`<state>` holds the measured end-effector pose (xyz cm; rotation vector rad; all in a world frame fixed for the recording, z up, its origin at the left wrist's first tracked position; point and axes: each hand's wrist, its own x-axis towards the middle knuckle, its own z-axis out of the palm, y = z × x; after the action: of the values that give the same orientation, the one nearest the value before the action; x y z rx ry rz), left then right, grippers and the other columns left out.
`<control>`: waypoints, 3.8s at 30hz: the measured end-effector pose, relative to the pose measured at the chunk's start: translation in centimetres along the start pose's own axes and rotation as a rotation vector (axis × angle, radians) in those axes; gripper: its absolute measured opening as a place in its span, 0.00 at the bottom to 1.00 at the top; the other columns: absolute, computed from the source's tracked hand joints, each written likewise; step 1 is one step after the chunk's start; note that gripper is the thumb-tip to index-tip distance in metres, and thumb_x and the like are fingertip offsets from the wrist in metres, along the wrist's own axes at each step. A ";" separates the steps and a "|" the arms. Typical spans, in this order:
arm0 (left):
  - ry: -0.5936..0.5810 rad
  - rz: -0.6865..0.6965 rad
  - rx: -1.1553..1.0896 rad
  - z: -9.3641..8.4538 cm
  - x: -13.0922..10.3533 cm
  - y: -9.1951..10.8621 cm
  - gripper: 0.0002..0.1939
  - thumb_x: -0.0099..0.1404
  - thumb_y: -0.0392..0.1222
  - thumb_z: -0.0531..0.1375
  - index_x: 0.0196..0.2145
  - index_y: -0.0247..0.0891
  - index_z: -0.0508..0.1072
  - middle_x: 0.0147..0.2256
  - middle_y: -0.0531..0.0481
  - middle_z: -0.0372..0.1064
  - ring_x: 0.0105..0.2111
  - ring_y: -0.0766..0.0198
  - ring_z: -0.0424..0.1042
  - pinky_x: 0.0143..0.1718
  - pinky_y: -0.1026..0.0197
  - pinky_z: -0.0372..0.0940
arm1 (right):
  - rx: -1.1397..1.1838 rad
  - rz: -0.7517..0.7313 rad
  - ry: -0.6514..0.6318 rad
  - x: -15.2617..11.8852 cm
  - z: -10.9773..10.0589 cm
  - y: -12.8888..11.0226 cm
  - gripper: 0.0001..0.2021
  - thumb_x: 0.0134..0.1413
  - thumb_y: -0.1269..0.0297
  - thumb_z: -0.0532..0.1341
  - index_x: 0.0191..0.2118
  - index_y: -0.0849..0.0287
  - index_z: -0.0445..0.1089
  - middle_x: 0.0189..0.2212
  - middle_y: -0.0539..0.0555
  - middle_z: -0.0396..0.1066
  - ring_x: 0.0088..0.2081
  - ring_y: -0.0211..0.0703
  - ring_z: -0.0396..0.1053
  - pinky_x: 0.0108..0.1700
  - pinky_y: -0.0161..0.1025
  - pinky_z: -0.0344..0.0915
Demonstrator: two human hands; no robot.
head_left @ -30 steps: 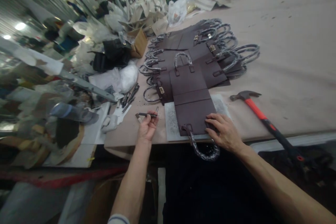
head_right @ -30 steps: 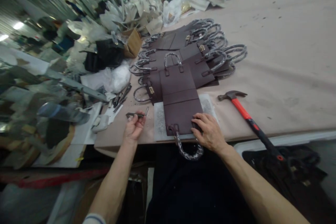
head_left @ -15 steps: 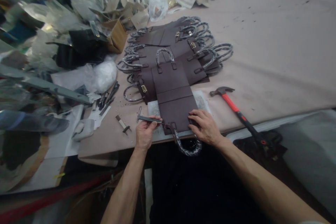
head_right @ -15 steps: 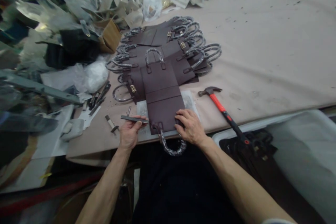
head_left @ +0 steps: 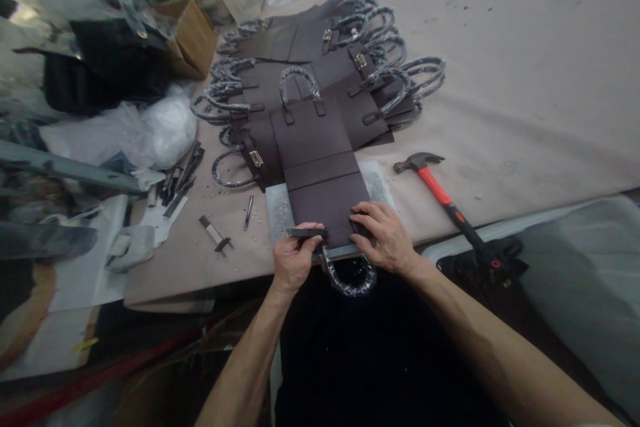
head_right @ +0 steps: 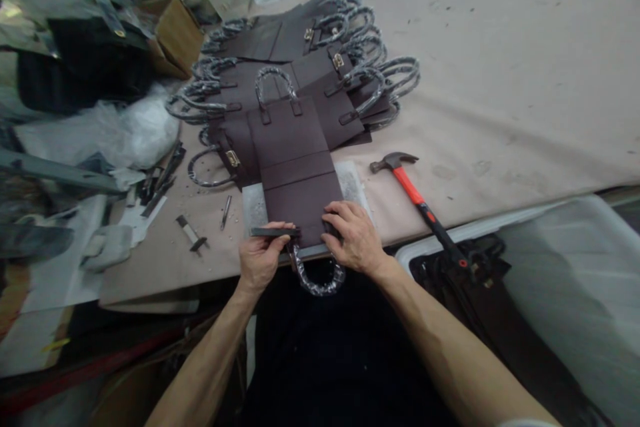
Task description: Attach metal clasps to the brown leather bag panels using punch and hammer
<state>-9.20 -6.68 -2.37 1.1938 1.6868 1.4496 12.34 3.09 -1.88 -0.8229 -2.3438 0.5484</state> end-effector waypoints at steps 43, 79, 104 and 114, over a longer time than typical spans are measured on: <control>-0.057 0.242 0.267 1.6 1.1 0.7 0.07 0.68 0.38 0.61 0.40 0.38 0.79 0.39 0.47 0.81 0.41 0.58 0.80 0.47 0.56 0.76 | 0.040 0.057 -0.025 0.0 -0.1 -0.2 0.17 0.59 0.63 0.63 0.54 0.56 0.72 0.54 0.61 0.70 0.56 0.60 0.66 0.59 0.61 0.64; 0.029 0.444 0.428 3.2 0.4 0.1 0.07 0.68 0.37 0.58 0.40 0.37 0.77 0.37 0.45 0.80 0.37 0.59 0.81 0.42 0.59 0.75 | 0.014 0.025 0.016 -0.5 0.2 0.0 0.15 0.59 0.65 0.64 0.52 0.58 0.71 0.54 0.61 0.69 0.56 0.58 0.65 0.58 0.59 0.66; -0.052 0.418 0.394 3.0 0.9 0.4 0.07 0.67 0.34 0.59 0.41 0.38 0.75 0.38 0.47 0.79 0.38 0.60 0.80 0.44 0.61 0.74 | 0.067 0.002 0.010 -0.2 -0.5 -0.2 0.15 0.59 0.64 0.64 0.51 0.59 0.71 0.53 0.63 0.70 0.54 0.57 0.66 0.57 0.58 0.67; -0.052 0.469 0.354 3.4 0.9 0.3 0.07 0.67 0.32 0.59 0.42 0.39 0.74 0.36 0.49 0.79 0.36 0.62 0.80 0.41 0.64 0.75 | -0.350 0.643 0.073 -2.6 -9.8 7.0 0.16 0.54 0.61 0.63 0.47 0.63 0.72 0.47 0.68 0.70 0.50 0.62 0.67 0.54 0.55 0.64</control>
<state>-6.56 -4.43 -2.76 1.9050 1.7501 1.3911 23.25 8.18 0.58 -1.7514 -2.1074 0.3463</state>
